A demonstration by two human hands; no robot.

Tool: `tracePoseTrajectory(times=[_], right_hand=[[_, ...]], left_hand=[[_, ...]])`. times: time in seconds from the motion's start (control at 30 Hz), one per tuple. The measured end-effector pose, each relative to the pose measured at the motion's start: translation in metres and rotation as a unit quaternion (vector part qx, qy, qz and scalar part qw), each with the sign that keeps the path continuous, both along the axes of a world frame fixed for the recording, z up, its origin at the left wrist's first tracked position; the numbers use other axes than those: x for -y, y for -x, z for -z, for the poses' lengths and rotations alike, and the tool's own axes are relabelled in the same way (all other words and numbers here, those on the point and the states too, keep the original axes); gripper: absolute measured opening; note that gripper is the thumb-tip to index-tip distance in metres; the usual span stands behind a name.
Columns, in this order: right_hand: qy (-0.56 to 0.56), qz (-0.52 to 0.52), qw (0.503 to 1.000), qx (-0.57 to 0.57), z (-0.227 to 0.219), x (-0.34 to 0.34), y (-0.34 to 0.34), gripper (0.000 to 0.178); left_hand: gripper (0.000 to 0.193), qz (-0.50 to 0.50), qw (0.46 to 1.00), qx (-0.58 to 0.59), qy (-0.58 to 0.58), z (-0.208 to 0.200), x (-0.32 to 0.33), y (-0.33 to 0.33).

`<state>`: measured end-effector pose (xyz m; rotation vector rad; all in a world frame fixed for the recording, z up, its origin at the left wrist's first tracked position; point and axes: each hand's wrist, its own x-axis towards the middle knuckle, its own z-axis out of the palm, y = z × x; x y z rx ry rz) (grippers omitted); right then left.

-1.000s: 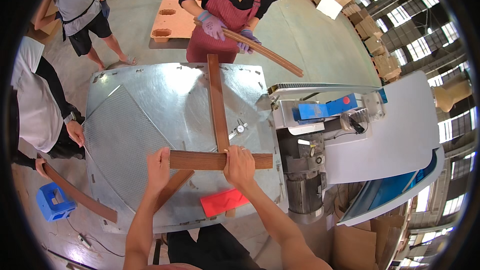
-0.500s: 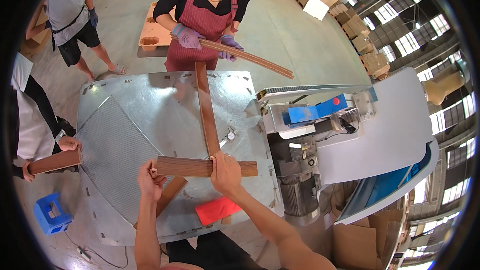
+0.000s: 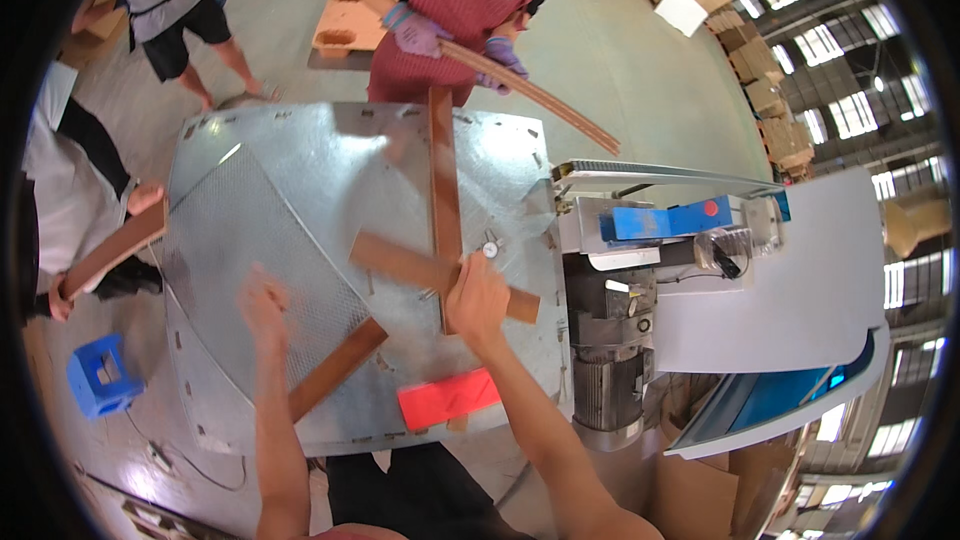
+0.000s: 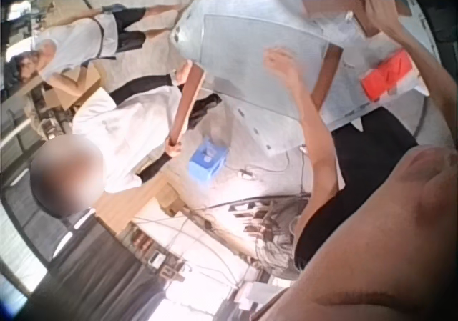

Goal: The person assembles a wooden frame with a mesh screen by hand, fitting wood slats together around the mesh while being assisted by others who hold the components in place.

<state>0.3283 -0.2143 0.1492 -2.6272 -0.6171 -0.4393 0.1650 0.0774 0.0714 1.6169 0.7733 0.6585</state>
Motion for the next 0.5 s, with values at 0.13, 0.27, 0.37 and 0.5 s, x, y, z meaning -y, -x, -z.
tracePoseTrajectory(times=[0.13,0.27,0.37,0.5], right_hand=[[0.0,0.131,0.99,-0.048,0.048,-0.026,-0.103,0.023],[0.152,0.288,0.943,0.063,0.119,-0.057,-0.155,0.04],[0.175,0.208,0.961,-0.053,0.115,-0.053,-0.154,0.029],[-0.116,-0.096,0.986,-0.07,0.034,-0.107,-0.017,0.012]], left_hand=[[0.034,-0.017,0.901,0.138,0.411,-0.076,-0.006,-0.002],[0.033,0.064,0.837,0.159,0.52,-0.056,0.003,0.034],[0.039,0.053,0.805,0.147,0.573,-0.045,0.001,0.052],[0.048,0.033,0.817,0.152,0.555,-0.032,0.001,0.083]])
